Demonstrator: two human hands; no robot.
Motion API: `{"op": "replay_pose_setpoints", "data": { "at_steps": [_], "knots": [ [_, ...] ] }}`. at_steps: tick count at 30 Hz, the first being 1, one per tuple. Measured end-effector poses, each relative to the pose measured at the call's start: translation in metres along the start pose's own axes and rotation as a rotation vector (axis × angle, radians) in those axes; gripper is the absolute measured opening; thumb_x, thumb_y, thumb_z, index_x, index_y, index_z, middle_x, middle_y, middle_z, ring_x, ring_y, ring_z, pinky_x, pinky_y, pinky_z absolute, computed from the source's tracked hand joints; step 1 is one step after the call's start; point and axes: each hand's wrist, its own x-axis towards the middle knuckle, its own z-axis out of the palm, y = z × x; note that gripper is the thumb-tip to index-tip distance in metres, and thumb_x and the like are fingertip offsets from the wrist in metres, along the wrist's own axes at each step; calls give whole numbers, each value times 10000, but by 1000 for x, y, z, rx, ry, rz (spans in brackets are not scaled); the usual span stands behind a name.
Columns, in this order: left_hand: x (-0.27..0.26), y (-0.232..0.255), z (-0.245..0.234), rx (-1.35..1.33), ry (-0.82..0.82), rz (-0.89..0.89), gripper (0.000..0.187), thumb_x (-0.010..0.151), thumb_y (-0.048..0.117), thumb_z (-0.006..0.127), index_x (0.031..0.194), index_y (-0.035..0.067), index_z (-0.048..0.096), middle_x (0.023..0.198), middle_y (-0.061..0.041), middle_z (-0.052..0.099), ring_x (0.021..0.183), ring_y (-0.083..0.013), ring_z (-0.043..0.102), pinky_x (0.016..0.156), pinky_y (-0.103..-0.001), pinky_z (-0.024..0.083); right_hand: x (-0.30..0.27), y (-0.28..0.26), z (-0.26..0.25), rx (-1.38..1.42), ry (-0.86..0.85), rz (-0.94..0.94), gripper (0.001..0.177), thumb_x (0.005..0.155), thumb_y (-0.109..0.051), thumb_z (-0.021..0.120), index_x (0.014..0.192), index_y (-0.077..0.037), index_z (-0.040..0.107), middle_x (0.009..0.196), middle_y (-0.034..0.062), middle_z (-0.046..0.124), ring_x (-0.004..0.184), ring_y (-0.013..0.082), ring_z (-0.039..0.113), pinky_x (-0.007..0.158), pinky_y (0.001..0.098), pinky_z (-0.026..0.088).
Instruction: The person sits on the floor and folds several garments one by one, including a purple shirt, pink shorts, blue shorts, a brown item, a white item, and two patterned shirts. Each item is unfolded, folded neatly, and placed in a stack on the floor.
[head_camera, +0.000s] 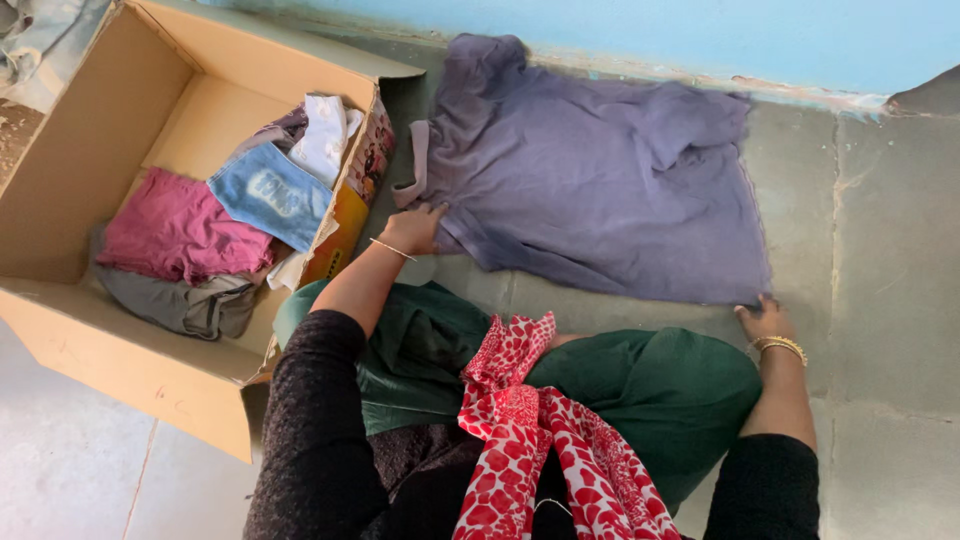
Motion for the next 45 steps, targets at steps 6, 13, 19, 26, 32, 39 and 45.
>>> {"op": "replay_pose_setpoints", "data": {
  "at_steps": [6, 13, 19, 26, 32, 39, 45],
  "knots": [
    [17, 31, 10, 108, 188, 78, 749, 912, 136, 603, 1563, 277, 260, 1583, -138, 359, 1039, -329, 702, 735, -439, 608, -14, 7, 7, 84, 186, 42, 640, 966, -515, 654, 1489, -148, 621, 1358, 303, 583, 1255, 487, 539, 1058, 547, 431],
    [50, 26, 49, 233, 352, 135, 173, 929, 147, 601, 1028, 121, 739, 1158, -83, 680, 1076, -250, 688, 735, -385, 609, -6, -2, -1, -80, 125, 19, 523, 906, -541, 699, 1247, -149, 760, 1276, 290, 640, 1210, 456, 585, 1037, 511, 473],
    [18, 26, 49, 343, -286, 35, 313, 856, 240, 710, 1145, 135, 765, 1178, -99, 730, 1110, -291, 704, 864, -420, 576, -2, -1, -10, -210, -250, 269, 728, 1009, -713, 559, 1057, -46, 848, 1150, 264, 770, 1062, 457, 705, 949, 526, 546],
    [-1, 19, 15, 184, -360, 14, 362, 867, 187, 639, 1198, 107, 762, 1253, -148, 723, 1176, -332, 692, 897, -465, 569, -13, -1, -26, 87, -408, 543, 353, 849, -211, 802, 1080, 55, 771, 1064, 275, 766, 922, 377, 750, 752, 458, 566],
    [-7, -45, -60, -112, -338, 46, 571, 800, 411, 798, 1184, 0, 703, 1105, -238, 741, 1023, -384, 717, 891, -451, 553, 30, 4, -74, 986, -234, 659, 286, 968, -117, 636, 1248, -95, 588, 1111, 166, 662, 841, 291, 685, 637, 325, 594],
    [2, -72, -74, -615, 541, -239, 539, 816, 331, 706, 1283, 64, 697, 1052, -172, 769, 1016, -356, 724, 885, -458, 554, 112, -40, -94, 1504, 93, 293, 385, 1007, -147, 706, 1353, -83, 552, 1189, 137, 651, 980, 288, 738, 800, 389, 627],
    [-4, -29, -25, -317, -108, -525, 731, 905, 674, 645, 1170, 5, 776, 1213, -191, 743, 1172, -344, 675, 987, -448, 520, 97, -81, -24, 549, -59, 710, 467, 976, -399, 725, 1127, 42, 702, 1011, 230, 730, 869, 326, 725, 782, 482, 555]
  ]
}}
